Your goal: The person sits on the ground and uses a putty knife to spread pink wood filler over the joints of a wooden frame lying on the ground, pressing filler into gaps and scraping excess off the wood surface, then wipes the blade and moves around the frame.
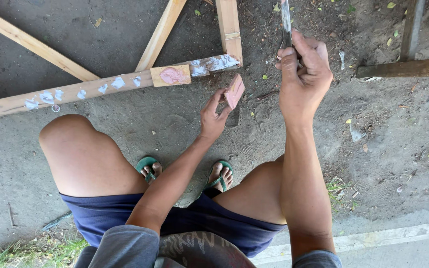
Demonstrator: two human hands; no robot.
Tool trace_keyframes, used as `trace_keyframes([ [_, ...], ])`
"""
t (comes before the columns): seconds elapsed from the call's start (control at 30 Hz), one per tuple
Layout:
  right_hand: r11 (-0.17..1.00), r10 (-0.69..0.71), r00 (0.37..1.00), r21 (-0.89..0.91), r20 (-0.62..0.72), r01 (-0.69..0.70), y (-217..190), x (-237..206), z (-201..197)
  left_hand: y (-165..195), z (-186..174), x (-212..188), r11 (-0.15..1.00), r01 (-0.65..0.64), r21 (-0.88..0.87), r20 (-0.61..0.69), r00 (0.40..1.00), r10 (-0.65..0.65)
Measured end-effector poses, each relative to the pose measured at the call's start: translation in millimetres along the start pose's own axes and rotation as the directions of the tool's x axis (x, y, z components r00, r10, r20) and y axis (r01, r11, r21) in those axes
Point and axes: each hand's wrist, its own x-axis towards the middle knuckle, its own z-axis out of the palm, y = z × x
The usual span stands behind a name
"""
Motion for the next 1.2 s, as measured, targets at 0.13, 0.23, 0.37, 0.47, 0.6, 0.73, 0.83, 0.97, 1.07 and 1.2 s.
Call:
trace_keyframes([
  [0.13, 1.000, 0.007, 1.000, 0.019, 0.001, -0.007, -2.2, 0.3, 3.4, 2.1, -8.8, -4.3, 0.994, -0.046, 0.096, 0.087, 0.996, 0.038],
  [0.23, 1.000, -0.001, 1.000, 0.029, 0.011, 0.001, -5.4, -1.8, 4.2, 5.6, -7.8, -4.5, 0.992, -0.004, 0.128, 0.093, 0.996, -0.008],
  [0.37, 1.000, -0.002, 1.000, -0.005, 0.017, 0.002, -10.1, -4.5, 3.9, 7.7, 3.4, 6.3, 0.834, 0.317, -0.452, 0.034, 0.940, -0.339],
  [0.47, 1.000, -0.014, 1.000, 0.010, 0.022, 0.014, -12.4, -5.5, 3.8, 5.6, 6.4, 20.7, 0.461, 0.373, -0.806, 0.063, 0.827, -0.558],
  [0.6, 1.000, -0.015, 1.000, 0.001, 0.020, 0.015, -12.9, -8.5, 3.8, 6.6, 7.4, 28.2, 0.320, 0.334, -0.887, 0.094, 0.808, -0.582],
  [0.73, 1.000, -0.009, 1.000, 0.027, 0.025, 0.009, -10.9, -11.4, 3.1, 8.7, 7.5, 32.2, 0.274, 0.340, -0.899, 0.124, 0.801, -0.586],
  [0.83, 1.000, -0.010, 1.000, 0.007, 0.016, 0.010, -8.8, -11.7, 2.9, 8.7, 7.2, 37.9, 0.280, 0.356, -0.891, 0.112, 0.772, -0.625],
  [0.97, 1.000, -0.029, 0.999, 0.013, 0.027, 0.028, -6.8, -11.1, 3.9, 8.3, 7.1, 42.5, 0.310, 0.383, -0.870, 0.103, 0.757, -0.645],
  [1.07, 1.000, -0.029, 0.999, 0.013, 0.033, 0.029, -5.3, -10.6, 5.7, 7.7, 7.2, 45.5, 0.300, 0.371, -0.879, 0.100, 0.758, -0.644],
  [1.2, 0.999, -0.034, 0.998, 0.014, 0.044, 0.034, -3.7, -10.1, 6.5, 7.4, 6.5, 50.7, 0.303, 0.371, -0.878, 0.091, 0.750, -0.656],
])
